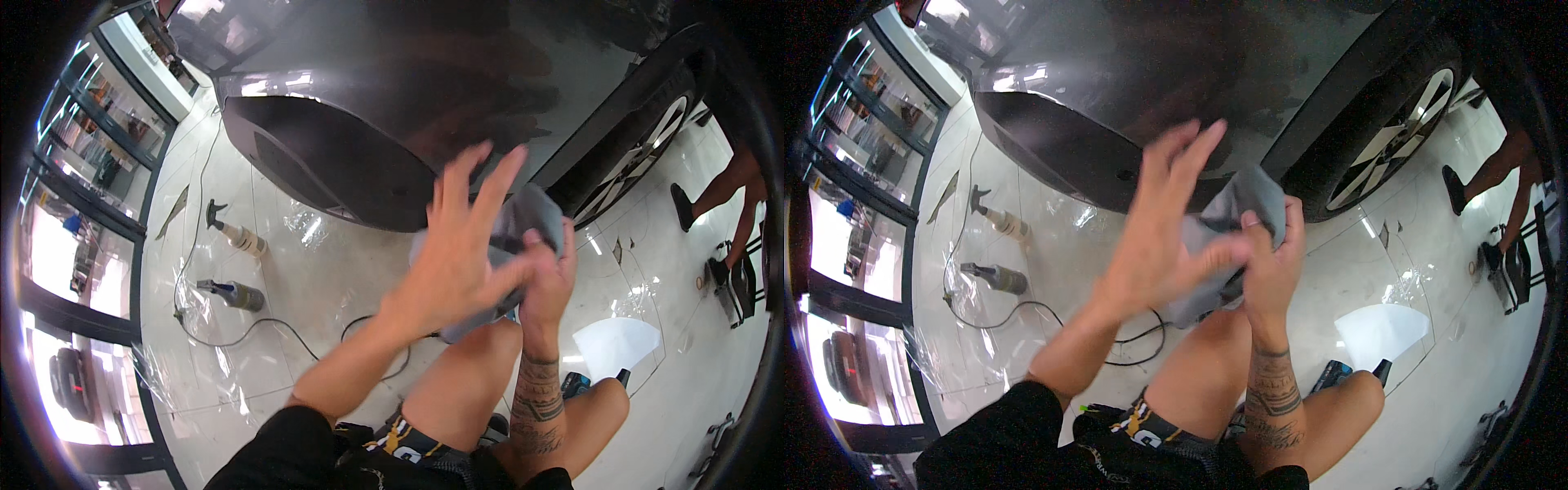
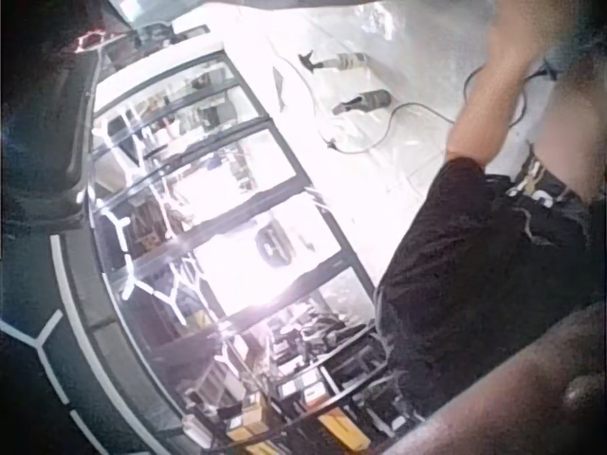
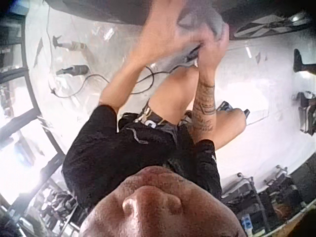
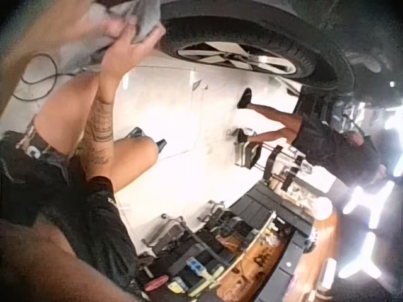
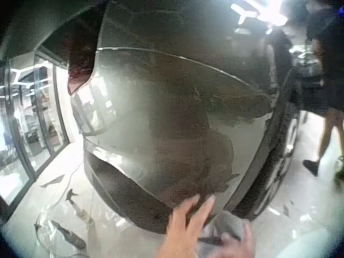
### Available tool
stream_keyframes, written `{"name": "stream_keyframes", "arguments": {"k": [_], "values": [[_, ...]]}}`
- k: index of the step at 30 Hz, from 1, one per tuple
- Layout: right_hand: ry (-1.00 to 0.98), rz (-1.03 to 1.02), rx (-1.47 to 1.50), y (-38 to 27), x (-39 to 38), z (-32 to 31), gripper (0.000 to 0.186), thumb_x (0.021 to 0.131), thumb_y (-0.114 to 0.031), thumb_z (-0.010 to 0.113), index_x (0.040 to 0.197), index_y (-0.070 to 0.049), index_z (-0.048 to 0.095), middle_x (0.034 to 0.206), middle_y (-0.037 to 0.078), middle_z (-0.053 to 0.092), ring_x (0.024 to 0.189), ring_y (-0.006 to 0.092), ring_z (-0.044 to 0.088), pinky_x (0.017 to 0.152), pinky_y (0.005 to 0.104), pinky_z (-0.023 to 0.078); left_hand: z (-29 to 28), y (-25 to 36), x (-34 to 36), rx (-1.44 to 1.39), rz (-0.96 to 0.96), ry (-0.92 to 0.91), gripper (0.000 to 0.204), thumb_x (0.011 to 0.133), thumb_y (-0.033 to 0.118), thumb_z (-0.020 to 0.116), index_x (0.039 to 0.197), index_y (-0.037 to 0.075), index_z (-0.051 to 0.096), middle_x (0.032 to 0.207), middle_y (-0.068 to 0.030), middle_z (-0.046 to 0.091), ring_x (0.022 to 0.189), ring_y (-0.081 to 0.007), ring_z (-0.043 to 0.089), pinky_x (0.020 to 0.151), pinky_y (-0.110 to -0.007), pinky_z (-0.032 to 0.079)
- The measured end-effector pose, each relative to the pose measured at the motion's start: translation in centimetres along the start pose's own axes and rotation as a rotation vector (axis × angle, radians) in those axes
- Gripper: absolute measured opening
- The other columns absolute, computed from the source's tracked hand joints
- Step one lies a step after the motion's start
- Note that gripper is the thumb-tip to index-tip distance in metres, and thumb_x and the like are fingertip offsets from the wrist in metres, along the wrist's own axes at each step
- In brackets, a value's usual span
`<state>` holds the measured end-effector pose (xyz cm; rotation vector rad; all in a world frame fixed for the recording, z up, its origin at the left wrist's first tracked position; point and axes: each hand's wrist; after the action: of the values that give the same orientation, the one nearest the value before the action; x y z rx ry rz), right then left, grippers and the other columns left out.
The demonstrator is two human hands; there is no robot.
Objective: The person applies a protective film to the rear bumper of a car. They use a heat gun to warm the film and a microfiber cloth to smooth it out, ensuring it adheres properly to the curved surface.
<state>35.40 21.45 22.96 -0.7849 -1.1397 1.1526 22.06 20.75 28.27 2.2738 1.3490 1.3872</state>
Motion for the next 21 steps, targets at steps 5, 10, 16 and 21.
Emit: {"name": "stream_keyframes", "arguments": {"k": [5, 10, 16, 21], "values": [[-0.722, -0.007, 0.351, -0.1, -0.7, -0.7, 0.095, 0.084, -0.072, 0.016, 0.126, 0.009, 0.043, 0.115, 0.014, 0.052, 0.112, 0.0234, 0.049, 0.097, 0.0327, 0.036, 2.9, 0.7, -6.7, -0.672, -0.487, 0.421, 0.09, 0.065, 0.013, 0.077, 0.139, 0.004, 0.027, 0.127, -0.0187, 0.044, 0.114, -0.0217, 0.047, 0.094, -0.033, 0.04], [-0.702, 0.533, 0.128, 8.9, 2.3, -9.1, 0.062, 0.091, -0.051, 0.035, 0.107, 0.004, 0.058, 0.09, 0.014, 0.065, 0.082, 0.0192, 0.063, 0.071, 0.0289, 0.049, -3.8, 0.0, -10.4, -0.106, -0.504, 0.486, 0.04, 0.077, 0.027, 0.068, 0.102, -0.004, 0.062, 0.093, -0.0105, 0.062, 0.091, -0.0157, 0.056, 0.084, -0.031, 0.042], [-0.519, 0.249, -1.447, 30.3, -10.6, -13.2, 0.038, 0.077, -0.029, 0.05, 0.092, 0.004, 0.063, 0.107, 0.021, 0.058, 0.107, 0.0374, 0.05, 0.085, 0.0493, 0.042, -7.0, 4.4, -8.7, -0.016, -0.546, 0.478, 0.043, 0.079, 0.026, 0.062, 0.108, -0.004, 0.058, 0.094, -0.0074, 0.062, 0.087, -0.0149, 0.057, 0.083, -0.028, 0.042], [-0.266, 1.421, -0.401, 33.7, -13.9, -11.0, 0.057, 0.076, -0.042, 0.066, 0.099, 0.009, 0.054, 0.067, 0.019, 0.059, 0.048, 0.0296, 0.058, 0.034, 0.0394, 0.041, -8.8, 6.5, -7.0, 0.227, -0.536, 0.017, 0.033, 0.076, 0.019, 0.059, 0.102, -0.001, 0.058, 0.087, -0.0093, 0.059, 0.083, -0.0167, 0.056, 0.077, -0.029, 0.044]]}}
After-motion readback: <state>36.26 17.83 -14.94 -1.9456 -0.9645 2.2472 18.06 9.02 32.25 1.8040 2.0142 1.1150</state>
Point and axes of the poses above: each hand's wrist, its own x-axis towards the middle knuckle, its own z-axis out of the palm, y = z × x
